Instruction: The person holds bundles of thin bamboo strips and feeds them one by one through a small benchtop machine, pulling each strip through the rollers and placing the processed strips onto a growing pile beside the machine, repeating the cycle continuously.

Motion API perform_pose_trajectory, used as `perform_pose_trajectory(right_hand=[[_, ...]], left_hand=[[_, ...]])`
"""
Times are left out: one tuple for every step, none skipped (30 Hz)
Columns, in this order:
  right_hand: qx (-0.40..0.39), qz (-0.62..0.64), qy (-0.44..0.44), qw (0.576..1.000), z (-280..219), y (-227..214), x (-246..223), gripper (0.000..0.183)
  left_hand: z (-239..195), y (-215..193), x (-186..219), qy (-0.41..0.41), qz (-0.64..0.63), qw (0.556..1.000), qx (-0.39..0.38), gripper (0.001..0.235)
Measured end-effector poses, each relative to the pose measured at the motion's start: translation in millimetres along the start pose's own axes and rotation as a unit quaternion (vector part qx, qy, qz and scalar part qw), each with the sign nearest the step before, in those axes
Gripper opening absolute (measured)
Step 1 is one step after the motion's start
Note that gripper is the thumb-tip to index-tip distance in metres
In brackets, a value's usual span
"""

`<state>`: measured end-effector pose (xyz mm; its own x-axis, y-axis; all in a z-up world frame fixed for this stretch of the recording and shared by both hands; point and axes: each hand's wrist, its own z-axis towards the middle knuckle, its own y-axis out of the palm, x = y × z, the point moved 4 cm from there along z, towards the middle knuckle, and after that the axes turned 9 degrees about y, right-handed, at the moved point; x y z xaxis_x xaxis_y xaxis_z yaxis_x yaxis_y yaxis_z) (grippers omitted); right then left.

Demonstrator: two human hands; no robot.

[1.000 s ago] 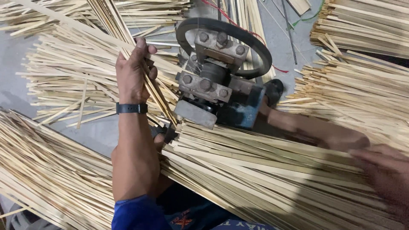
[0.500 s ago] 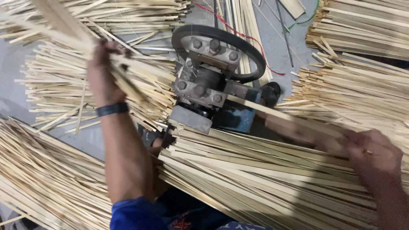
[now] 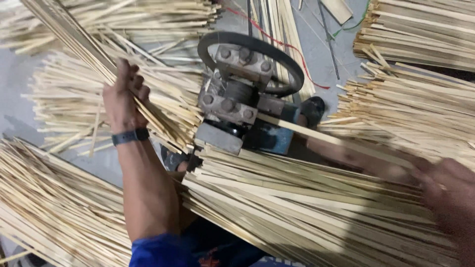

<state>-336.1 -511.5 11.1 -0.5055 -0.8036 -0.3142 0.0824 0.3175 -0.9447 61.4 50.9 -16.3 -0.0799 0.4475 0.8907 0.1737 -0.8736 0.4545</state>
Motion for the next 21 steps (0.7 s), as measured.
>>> perform_pose_trajectory(right_hand=[[-0.037,0.117,0.076,0.99,3.7,2.7,2.5,0.016],[-0.038,0.119,0.076,0.989,8.7,1.6,-5.4,0.016],[-0.1,0.287,0.184,0.935,12.0,7.2,-6.4,0.028],[-0.157,0.439,0.284,0.838,12.1,11.7,-7.8,0.039],[-0.158,0.437,0.286,0.838,17.4,16.1,-38.0,0.039],[-0.07,0.142,0.098,0.983,30.7,12.3,-81.5,0.031],[0.028,-0.174,-0.105,0.979,37.1,15.8,-131.2,0.026],[0.027,-0.17,-0.102,0.98,39.5,17.9,-140.2,0.026],[0.023,-0.162,-0.106,0.981,42.0,20.7,-150.1,0.028],[0.021,-0.159,-0.112,0.981,47.6,20.0,-159.5,0.029],[0.023,-0.16,-0.111,0.981,49.9,19.8,-159.9,0.029],[-0.018,-0.157,-0.082,0.984,51.2,21.1,-155.8,0.031],[-0.059,-0.153,-0.052,0.985,51.9,22.8,-151.7,0.034],[-0.06,-0.157,-0.055,0.984,51.8,22.4,-143.7,0.034],[-0.092,-0.168,-0.005,0.982,52.3,23.2,-130.8,0.035],[-0.122,-0.176,0.047,0.976,51.6,24.1,-117.7,0.036],[-0.122,-0.177,0.046,0.975,45.6,22.9,-113.2,0.036],[-0.145,-0.12,0.101,0.977,38.4,22.3,-104.0,0.035],[-0.166,-0.061,0.155,0.972,30.8,21.6,-94.6,0.036],[-0.166,-0.061,0.156,0.972,21.1,25.2,-84.1,0.036],[-0.183,0.01,0.138,0.973,11.2,30.0,-75.8,0.037]], left_hand=[[-1.1,6.2,-0.9,-0.005,0.008,0.999,-0.031,0.043],[-3.0,10.0,2.4,-0.006,0.01,0.999,-0.031,0.043],[-5.3,14.3,4.8,-0.011,0.013,0.999,-0.046,0.042],[-10.7,18.9,4.3,-0.018,0.013,0.998,-0.06,0.042],[-16.9,21.4,0.0,-0.02,0.014,0.998,-0.059,0.042],[-17.5,24.2,0.2,-0.021,0.032,0.998,-0.056,0.041],[-17.7,27.0,0.7,-0.021,0.05,0.997,-0.052,0.04],[-19.2,29.0,0.8,-0.021,0.054,0.997,-0.055,0.04],[-20.2,29.9,0.5,-0.027,0.055,0.997,-0.05,0.039],[-21.4,32.1,-2.5,-0.033,0.051,0.997,-0.042,0.038],[-17.6,36.4,-2.9,-0.032,0.049,0.997,-0.043,0.038],[-19.1,37.8,-5.4,-0.039,0.039,0.998,-0.037,0.037],[-20.8,38.8,-8.0,-0.047,0.029,0.998,-0.031,0.035],[-19.7,41.0,-9.2,-0.047,0.027,0.998,-0.027,0.035],[-18.8,44.4,-9.7,-0.041,0.023,0.998,-0.031,0.035],[-16.8,49.4,-9.1,-0.033,0.02,0.999,-0.037,0.034],[-16.2,47.6,-10.8,-0.033,0.02,0.999,-0.035,0.034],[-15.5,47.8,-13.0,-0.026,0.015,0.999,-0.044,0.033],[-15.1,48.6,-15.3,-0.018,0.01,0.998,-0.052,0.032],[-14.9,48.9,-14.5,-0.018,0.01,0.998,-0.053,0.032],[-14.9,49.4,-13.6,-0.017,0.009,0.998,-0.053,0.031]])
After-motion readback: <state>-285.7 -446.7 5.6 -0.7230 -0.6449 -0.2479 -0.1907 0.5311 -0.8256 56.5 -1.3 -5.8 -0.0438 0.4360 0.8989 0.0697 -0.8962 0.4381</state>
